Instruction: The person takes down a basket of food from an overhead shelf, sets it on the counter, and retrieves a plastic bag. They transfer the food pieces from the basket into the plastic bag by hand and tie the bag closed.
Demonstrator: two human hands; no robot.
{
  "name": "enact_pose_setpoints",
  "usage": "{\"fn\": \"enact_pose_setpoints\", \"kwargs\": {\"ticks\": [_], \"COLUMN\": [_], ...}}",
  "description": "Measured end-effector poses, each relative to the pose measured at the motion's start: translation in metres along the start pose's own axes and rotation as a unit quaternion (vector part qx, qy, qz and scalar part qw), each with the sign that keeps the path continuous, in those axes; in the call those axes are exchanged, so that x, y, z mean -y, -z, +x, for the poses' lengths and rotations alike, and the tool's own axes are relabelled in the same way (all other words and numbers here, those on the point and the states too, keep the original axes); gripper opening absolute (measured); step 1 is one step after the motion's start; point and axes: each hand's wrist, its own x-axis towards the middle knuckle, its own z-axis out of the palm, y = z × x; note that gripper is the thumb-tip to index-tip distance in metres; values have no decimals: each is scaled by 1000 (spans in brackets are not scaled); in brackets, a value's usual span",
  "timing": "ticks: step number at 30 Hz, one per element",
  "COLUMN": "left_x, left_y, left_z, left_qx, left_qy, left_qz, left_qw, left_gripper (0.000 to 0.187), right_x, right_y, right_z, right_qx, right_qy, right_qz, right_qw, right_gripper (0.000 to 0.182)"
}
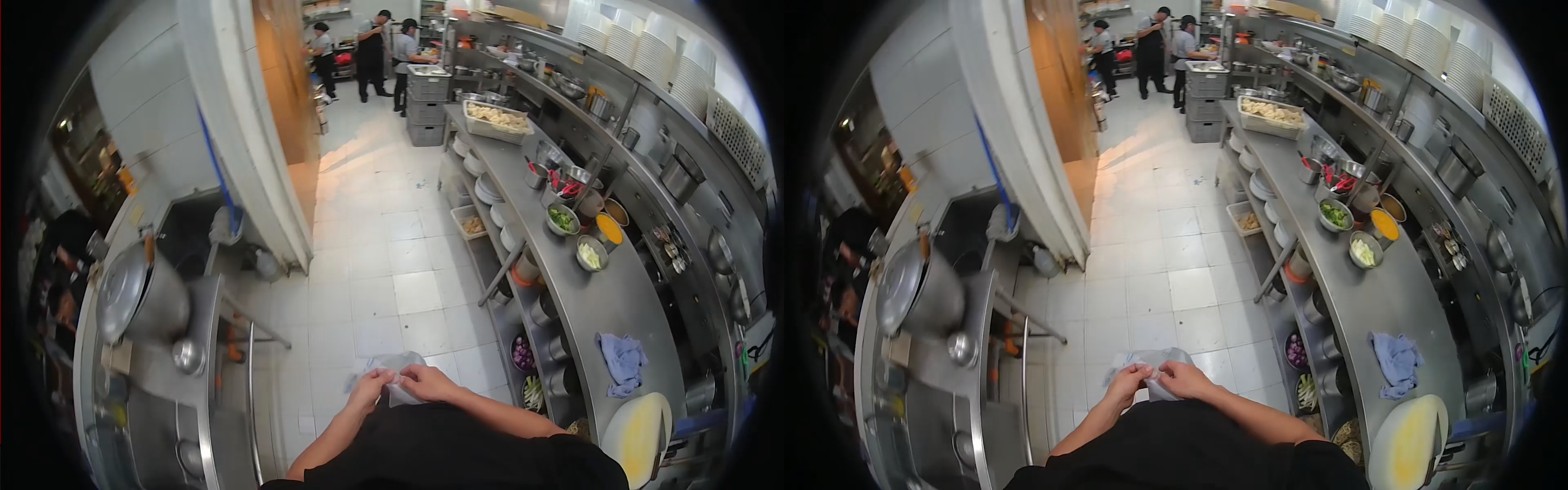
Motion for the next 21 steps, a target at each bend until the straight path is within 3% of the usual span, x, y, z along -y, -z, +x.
{"fn": "enact_pose_setpoints", "kwargs": {"ticks": [7, 13, 14, 18, 19, 21], "left_x": [-150, -193, -196, -231, -241, -273], "left_y": [-26, -48, -49, -65, -69, -80], "left_z": [132, 220, 235, 292, 308, 332], "left_qx": [127, 168, 198, 228, 225, 228], "left_qy": [-45, -96, -119, -212, -247, -249], "left_qz": [138, 210, 241, 346, 381, 345], "left_qw": [981, 958, 942, 885, 862, 876], "left_gripper": [16, 18, 17, 15, 15, 14], "right_x": [29, 2, -5, -3, -8, -17], "right_y": [90, 123, 129, 181, 194, 225], "right_z": [119, 201, 213, 259, 274, 306], "right_qx": [-72, -129, -122, -99, -96, -90], "right_qy": [-22, -43, -102, -115, -108, -117], "right_qz": [33, 220, 232, 358, 359, 334], "right_qw": [997, 966, 959, 921, 922, 931], "right_gripper": [43, 47, 42, 33, 33, 31]}}
